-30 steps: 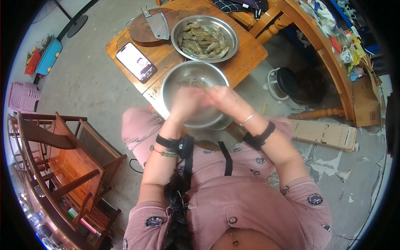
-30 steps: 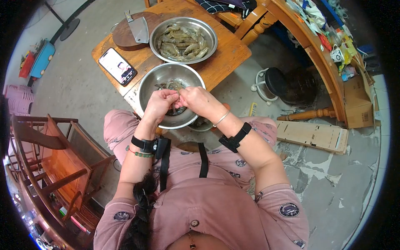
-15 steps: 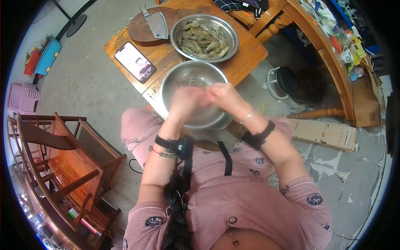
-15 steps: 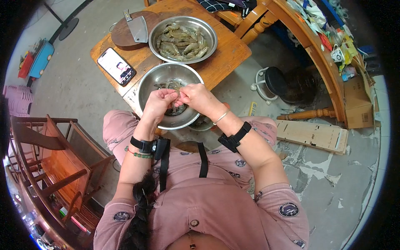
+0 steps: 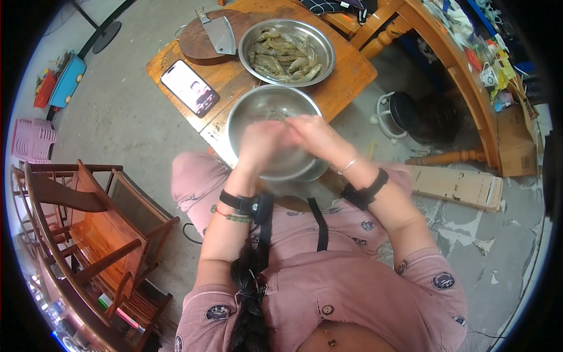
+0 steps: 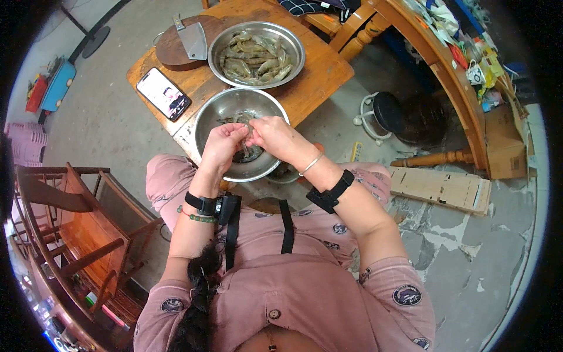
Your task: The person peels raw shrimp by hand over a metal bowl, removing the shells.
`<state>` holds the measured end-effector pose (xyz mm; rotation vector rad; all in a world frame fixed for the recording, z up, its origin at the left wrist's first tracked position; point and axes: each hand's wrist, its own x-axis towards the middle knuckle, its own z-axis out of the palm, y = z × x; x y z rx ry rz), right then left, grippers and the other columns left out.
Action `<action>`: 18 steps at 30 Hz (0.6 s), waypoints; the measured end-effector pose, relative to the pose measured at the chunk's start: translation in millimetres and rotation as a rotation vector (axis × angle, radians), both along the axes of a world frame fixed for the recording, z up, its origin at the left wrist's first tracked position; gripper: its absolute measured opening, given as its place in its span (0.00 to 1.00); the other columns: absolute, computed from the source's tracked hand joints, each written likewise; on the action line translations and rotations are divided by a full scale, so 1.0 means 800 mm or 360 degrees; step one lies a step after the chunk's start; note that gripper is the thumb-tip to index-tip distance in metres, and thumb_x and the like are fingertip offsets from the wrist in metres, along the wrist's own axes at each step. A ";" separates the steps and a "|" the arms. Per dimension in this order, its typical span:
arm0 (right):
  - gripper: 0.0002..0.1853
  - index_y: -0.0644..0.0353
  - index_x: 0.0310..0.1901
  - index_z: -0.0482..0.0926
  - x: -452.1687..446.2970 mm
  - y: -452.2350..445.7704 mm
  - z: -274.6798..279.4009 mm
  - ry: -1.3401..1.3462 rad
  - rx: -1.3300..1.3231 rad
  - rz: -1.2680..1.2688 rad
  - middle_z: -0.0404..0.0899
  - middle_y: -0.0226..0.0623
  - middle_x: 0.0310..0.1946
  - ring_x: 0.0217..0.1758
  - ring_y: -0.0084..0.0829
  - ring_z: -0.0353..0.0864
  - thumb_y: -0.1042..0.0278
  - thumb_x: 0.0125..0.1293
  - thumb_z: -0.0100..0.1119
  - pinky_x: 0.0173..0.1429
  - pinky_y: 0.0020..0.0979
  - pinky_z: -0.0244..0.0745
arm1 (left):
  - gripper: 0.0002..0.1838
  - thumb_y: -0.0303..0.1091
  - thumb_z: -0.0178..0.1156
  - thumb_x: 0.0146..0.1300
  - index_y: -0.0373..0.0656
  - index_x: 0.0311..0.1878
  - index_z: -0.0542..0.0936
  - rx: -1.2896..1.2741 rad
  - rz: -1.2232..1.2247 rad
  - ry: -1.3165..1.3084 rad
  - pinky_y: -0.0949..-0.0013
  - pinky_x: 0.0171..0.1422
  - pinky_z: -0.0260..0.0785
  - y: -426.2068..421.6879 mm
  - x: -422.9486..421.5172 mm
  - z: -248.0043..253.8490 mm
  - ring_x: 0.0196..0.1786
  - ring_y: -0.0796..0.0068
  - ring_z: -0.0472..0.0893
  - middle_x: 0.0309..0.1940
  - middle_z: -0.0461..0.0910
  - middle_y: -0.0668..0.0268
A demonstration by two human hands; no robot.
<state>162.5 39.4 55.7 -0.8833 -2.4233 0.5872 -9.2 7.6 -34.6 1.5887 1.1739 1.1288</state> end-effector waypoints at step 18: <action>0.10 0.67 0.41 0.78 0.011 0.006 0.004 -0.0067 0.0048 0.0129 0.80 0.51 0.31 0.36 0.53 0.81 0.71 0.61 0.60 0.39 0.44 0.76 | 0.08 0.27 0.54 0.70 0.31 0.43 0.79 -0.0096 -0.0051 -0.0022 0.76 0.43 0.76 0.000 0.012 0.014 0.34 0.76 0.82 0.36 0.83 0.61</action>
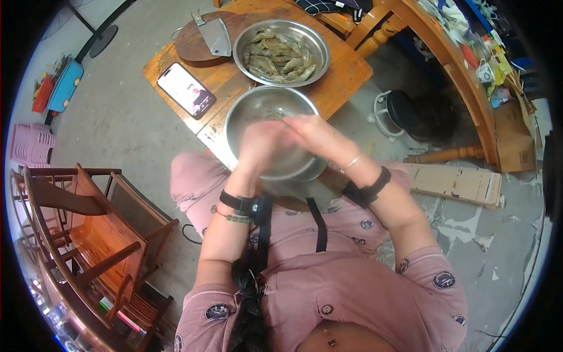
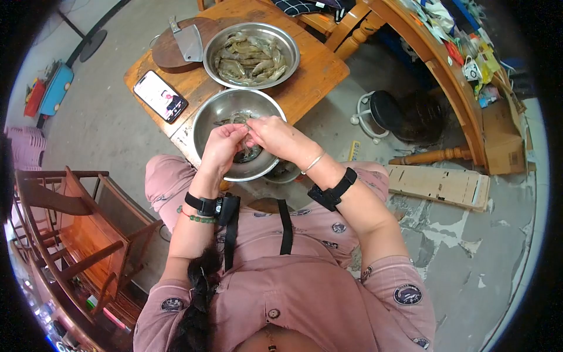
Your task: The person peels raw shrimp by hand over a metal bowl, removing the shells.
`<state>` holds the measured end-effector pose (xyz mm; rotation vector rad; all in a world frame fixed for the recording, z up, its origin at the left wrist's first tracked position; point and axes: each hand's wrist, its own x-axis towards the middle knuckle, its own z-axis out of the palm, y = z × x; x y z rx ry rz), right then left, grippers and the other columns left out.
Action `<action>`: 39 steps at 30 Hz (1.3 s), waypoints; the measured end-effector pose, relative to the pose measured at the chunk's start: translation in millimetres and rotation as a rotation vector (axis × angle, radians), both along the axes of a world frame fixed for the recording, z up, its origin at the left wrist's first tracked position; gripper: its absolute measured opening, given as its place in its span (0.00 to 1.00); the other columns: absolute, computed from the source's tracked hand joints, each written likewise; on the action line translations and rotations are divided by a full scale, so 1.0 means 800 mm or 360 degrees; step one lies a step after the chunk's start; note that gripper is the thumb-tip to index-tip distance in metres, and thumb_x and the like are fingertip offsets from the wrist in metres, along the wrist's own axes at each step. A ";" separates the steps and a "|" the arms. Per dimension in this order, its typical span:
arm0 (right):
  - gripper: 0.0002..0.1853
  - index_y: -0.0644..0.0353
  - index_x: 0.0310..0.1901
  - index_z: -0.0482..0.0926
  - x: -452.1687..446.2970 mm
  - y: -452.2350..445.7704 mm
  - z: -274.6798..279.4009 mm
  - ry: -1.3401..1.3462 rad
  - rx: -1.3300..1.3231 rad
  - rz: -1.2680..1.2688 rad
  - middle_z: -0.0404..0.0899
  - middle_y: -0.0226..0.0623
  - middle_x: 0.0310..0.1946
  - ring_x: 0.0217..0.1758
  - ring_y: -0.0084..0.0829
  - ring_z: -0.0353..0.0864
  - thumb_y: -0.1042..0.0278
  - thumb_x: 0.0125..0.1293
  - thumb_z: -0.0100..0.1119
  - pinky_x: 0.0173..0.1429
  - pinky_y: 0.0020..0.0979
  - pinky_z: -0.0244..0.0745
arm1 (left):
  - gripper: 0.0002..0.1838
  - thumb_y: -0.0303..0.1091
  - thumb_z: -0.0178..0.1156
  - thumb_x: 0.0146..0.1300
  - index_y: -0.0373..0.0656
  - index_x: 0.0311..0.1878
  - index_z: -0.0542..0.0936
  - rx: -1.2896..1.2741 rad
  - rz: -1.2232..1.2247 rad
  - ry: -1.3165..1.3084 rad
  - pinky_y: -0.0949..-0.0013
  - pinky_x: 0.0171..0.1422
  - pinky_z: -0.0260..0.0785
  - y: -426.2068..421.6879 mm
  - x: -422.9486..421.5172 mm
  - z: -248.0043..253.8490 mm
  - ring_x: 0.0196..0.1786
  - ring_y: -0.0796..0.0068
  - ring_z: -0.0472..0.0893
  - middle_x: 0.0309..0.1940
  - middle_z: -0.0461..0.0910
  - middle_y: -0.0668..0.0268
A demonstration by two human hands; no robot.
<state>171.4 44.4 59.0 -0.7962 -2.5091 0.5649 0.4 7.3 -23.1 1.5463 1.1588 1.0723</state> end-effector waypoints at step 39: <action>0.08 0.68 0.33 0.81 0.024 -0.041 0.022 0.0251 -0.0160 -0.0214 0.79 0.55 0.26 0.31 0.52 0.81 0.72 0.56 0.58 0.35 0.41 0.76 | 0.10 0.24 0.58 0.66 0.28 0.47 0.78 -0.0536 0.0381 -0.0598 0.81 0.32 0.69 -0.059 0.035 0.111 0.33 0.74 0.83 0.32 0.82 0.64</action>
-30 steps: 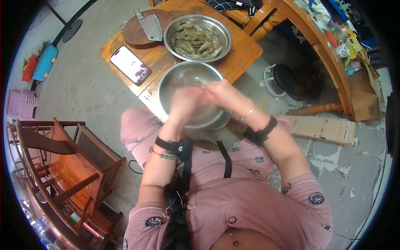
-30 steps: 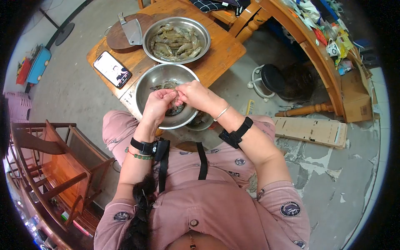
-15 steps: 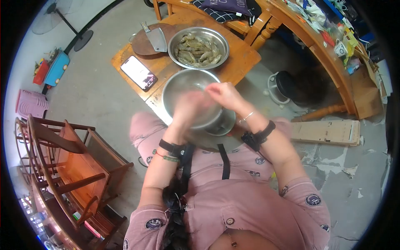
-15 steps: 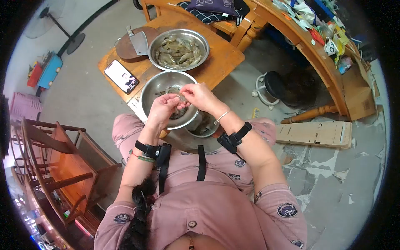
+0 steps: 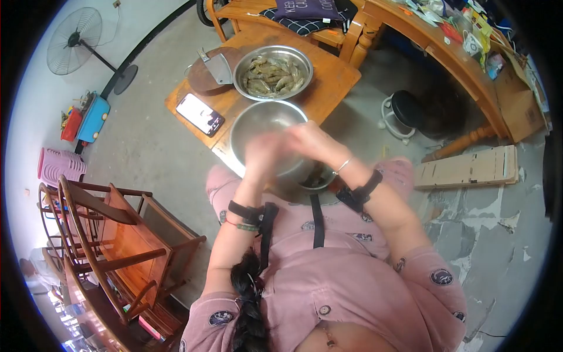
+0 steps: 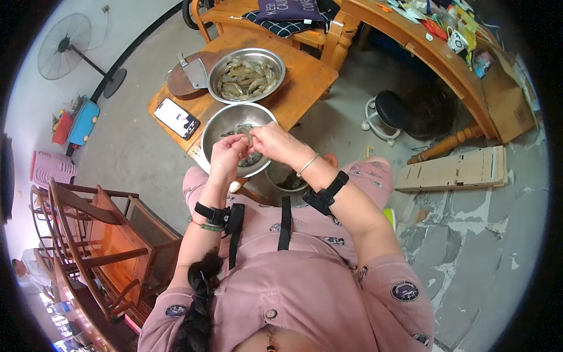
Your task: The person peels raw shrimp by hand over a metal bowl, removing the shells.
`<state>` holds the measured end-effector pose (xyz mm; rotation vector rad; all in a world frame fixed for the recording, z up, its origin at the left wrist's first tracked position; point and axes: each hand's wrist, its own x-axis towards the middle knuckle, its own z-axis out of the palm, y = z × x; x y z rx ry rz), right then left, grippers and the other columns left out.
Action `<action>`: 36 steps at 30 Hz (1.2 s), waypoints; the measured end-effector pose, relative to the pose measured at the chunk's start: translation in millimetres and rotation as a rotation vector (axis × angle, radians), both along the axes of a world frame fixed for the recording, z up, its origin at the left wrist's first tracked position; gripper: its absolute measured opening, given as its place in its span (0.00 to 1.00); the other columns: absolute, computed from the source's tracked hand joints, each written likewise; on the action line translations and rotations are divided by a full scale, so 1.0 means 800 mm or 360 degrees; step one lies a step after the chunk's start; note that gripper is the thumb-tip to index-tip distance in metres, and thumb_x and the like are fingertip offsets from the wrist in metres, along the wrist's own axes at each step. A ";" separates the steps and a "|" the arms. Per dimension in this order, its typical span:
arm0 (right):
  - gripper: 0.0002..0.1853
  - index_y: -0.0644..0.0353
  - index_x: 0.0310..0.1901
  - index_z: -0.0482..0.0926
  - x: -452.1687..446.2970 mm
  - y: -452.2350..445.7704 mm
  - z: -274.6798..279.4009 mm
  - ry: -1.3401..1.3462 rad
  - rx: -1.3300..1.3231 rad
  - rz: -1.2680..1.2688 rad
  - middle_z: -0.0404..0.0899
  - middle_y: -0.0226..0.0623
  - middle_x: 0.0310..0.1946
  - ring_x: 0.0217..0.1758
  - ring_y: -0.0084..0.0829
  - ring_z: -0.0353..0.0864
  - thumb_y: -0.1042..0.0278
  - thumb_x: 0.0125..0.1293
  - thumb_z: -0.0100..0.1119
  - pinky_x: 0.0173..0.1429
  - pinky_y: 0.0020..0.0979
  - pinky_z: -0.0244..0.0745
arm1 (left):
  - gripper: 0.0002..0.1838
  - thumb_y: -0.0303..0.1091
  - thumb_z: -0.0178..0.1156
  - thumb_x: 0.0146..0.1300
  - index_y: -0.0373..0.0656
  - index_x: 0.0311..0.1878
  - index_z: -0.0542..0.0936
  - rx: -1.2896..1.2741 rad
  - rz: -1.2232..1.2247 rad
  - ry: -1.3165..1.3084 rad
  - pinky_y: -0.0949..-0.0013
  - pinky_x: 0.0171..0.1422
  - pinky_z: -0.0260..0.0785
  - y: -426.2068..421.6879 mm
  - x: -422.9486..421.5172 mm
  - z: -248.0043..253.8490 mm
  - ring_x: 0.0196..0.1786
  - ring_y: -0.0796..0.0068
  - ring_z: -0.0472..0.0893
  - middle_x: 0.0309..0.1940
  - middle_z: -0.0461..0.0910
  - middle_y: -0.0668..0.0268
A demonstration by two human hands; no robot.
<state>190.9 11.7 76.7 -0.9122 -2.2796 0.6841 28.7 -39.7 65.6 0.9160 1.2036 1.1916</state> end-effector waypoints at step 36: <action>0.08 0.66 0.44 0.78 0.014 0.023 -0.016 0.0708 -0.1563 -0.0075 0.79 0.29 0.27 0.22 0.18 0.76 0.71 0.71 0.53 0.26 0.21 0.74 | 0.13 0.24 0.56 0.68 0.25 0.53 0.76 0.0015 0.0017 -0.0108 0.76 0.41 0.76 0.012 0.002 -0.012 0.34 0.75 0.83 0.36 0.83 0.60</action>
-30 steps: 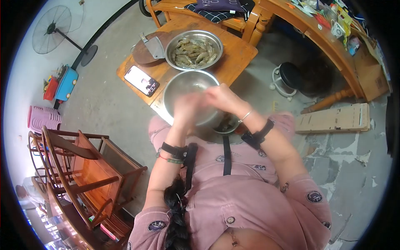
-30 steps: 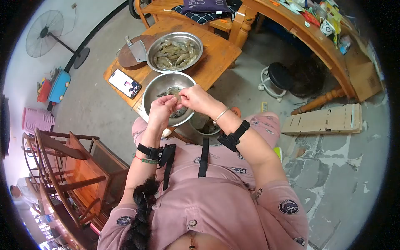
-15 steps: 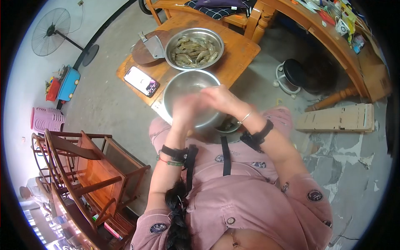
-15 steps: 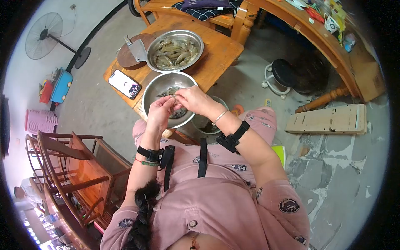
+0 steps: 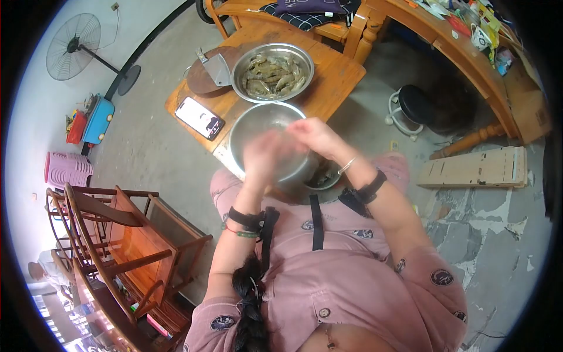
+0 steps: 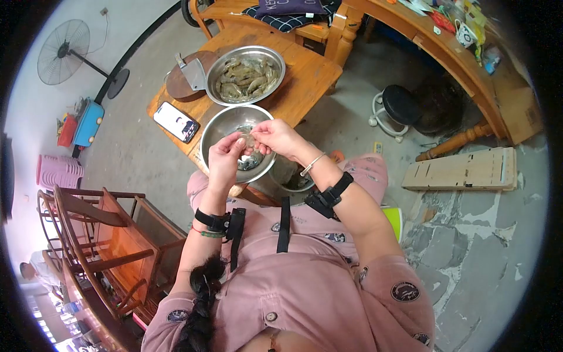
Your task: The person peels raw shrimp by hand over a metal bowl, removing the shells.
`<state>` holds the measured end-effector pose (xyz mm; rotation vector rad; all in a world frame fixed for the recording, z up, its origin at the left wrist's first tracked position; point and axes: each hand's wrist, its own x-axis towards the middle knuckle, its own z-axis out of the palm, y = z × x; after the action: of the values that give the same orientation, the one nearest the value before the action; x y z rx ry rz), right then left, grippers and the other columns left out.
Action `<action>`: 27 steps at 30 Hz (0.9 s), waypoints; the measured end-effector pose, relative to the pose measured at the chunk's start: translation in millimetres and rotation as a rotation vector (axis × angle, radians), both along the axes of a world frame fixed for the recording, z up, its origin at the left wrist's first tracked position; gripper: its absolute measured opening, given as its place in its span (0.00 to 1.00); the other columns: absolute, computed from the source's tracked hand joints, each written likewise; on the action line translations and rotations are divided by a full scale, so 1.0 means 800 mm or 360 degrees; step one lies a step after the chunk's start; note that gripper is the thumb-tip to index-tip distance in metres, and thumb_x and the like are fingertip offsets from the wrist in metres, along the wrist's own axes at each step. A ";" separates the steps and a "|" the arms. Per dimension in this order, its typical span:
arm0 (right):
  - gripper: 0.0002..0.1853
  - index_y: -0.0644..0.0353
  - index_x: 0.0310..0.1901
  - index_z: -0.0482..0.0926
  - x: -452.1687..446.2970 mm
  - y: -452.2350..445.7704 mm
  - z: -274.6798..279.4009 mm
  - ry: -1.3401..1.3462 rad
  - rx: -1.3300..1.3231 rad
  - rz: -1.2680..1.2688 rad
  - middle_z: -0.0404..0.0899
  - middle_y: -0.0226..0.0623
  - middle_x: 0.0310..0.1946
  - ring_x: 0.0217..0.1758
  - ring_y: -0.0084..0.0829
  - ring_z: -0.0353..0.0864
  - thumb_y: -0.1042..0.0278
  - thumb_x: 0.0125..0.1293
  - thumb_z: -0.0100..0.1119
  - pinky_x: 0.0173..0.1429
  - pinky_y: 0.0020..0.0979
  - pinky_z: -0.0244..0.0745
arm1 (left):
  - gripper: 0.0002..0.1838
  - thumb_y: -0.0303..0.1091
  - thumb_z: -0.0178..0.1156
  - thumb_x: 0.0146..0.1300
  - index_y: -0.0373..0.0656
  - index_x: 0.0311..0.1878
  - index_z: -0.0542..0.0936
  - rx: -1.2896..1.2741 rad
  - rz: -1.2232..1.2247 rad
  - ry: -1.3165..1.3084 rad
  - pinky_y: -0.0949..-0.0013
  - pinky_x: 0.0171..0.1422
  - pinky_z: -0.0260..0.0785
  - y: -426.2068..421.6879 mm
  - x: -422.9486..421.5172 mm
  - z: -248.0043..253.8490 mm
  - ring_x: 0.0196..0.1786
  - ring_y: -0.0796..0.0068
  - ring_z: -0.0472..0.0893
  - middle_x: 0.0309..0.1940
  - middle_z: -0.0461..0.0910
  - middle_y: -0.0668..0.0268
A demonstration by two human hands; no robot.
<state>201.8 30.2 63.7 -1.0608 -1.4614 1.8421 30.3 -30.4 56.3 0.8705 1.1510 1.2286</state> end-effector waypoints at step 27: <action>0.05 0.67 0.32 0.79 0.007 0.001 0.038 -0.0349 0.0308 -0.0036 0.80 0.32 0.19 0.18 0.21 0.80 0.75 0.61 0.58 0.22 0.21 0.74 | 0.12 0.20 0.64 0.53 0.41 0.42 0.80 0.1164 -0.0081 0.1851 0.59 0.41 0.74 0.008 0.015 0.028 0.36 0.55 0.81 0.32 0.81 0.56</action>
<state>207.1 31.4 93.8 -1.2053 -1.7067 1.5704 42.7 -24.0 78.6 2.3411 1.5255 1.0794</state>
